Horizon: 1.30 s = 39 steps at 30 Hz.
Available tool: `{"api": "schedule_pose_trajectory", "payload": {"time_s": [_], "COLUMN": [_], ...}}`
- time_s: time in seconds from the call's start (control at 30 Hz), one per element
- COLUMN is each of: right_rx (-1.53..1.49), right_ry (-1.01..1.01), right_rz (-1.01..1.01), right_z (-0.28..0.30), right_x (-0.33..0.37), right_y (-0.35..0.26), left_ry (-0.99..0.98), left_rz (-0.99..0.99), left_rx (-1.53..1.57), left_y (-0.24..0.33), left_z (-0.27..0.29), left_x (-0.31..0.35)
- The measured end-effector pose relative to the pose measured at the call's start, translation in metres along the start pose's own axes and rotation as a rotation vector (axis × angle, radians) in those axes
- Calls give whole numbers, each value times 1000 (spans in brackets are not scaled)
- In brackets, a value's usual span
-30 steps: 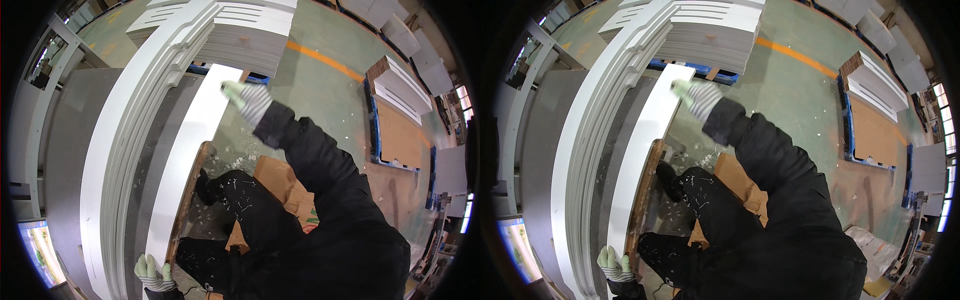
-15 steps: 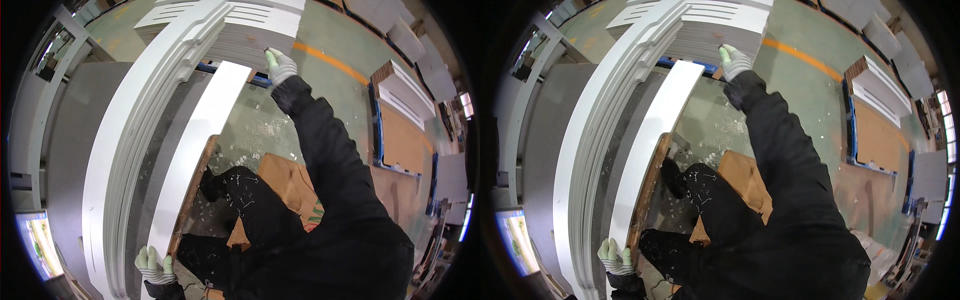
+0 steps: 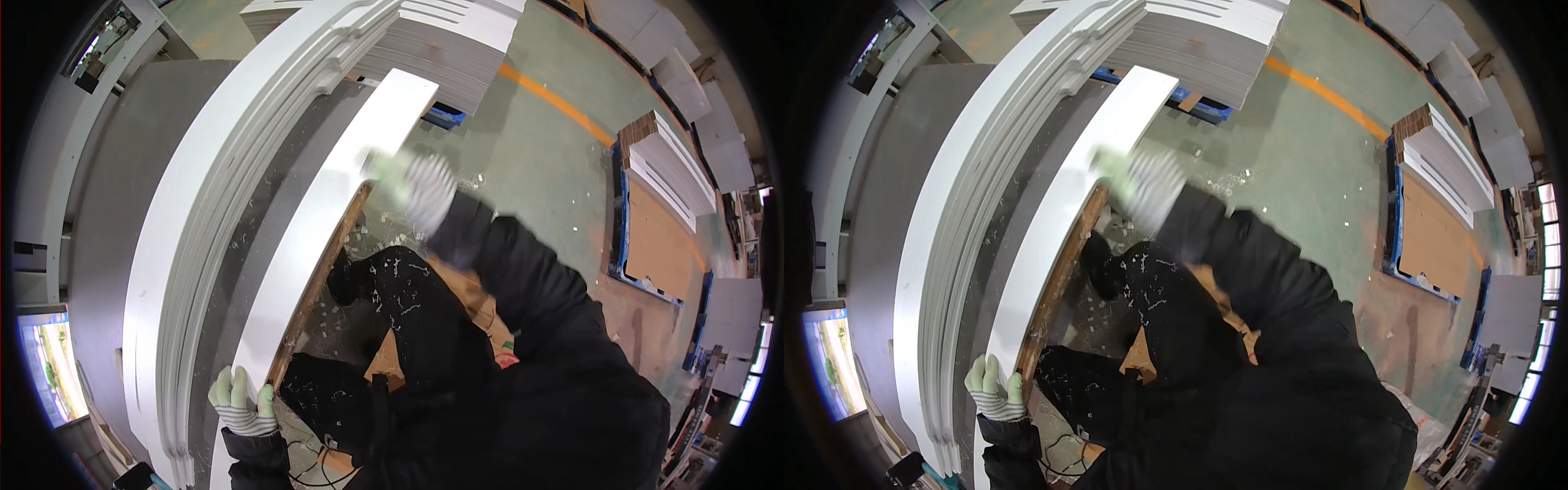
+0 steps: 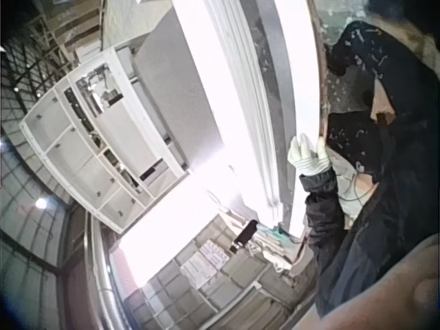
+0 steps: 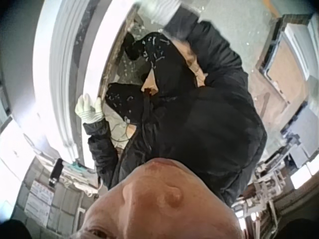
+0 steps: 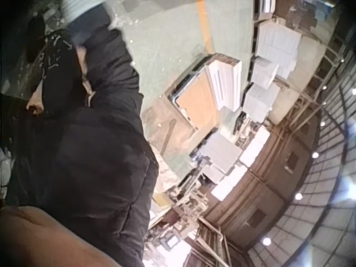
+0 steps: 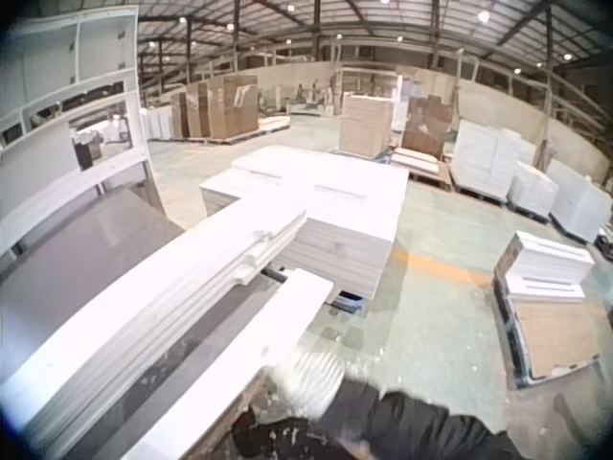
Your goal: Cleaning or smoothing the edges of white wooden moulding pieces using a hand scraper.
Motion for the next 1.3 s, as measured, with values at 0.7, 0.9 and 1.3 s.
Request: {"api": "schedule_pose_trajectory", "payload": {"time_s": [0.7, 0.9, 1.3], "right_rx": [7, -220, 54], "right_ry": [492, 360, 567], "right_rz": [14, -2, -3], "right_z": [-45, -50, -53], "right_x": [30, 39, 24], "right_y": [-3, -18, -12], "left_ry": [24, 20, 53], "left_rz": [-12, -11, 27], "left_rx": [134, 115, 136], "left_y": [9, 8, 2], "left_z": [5, 4, 4], "left_x": [-20, -18, -18]}}
Point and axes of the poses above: each hand's wrist, its own x-axis away from the middle knuckle, its own z-axis out of the back of the hand, y = z × x, the point moved 6 cm from there along -x, towards the middle knuckle, and after that the axes turned 7 degrees about x, right-handed, at the moved point
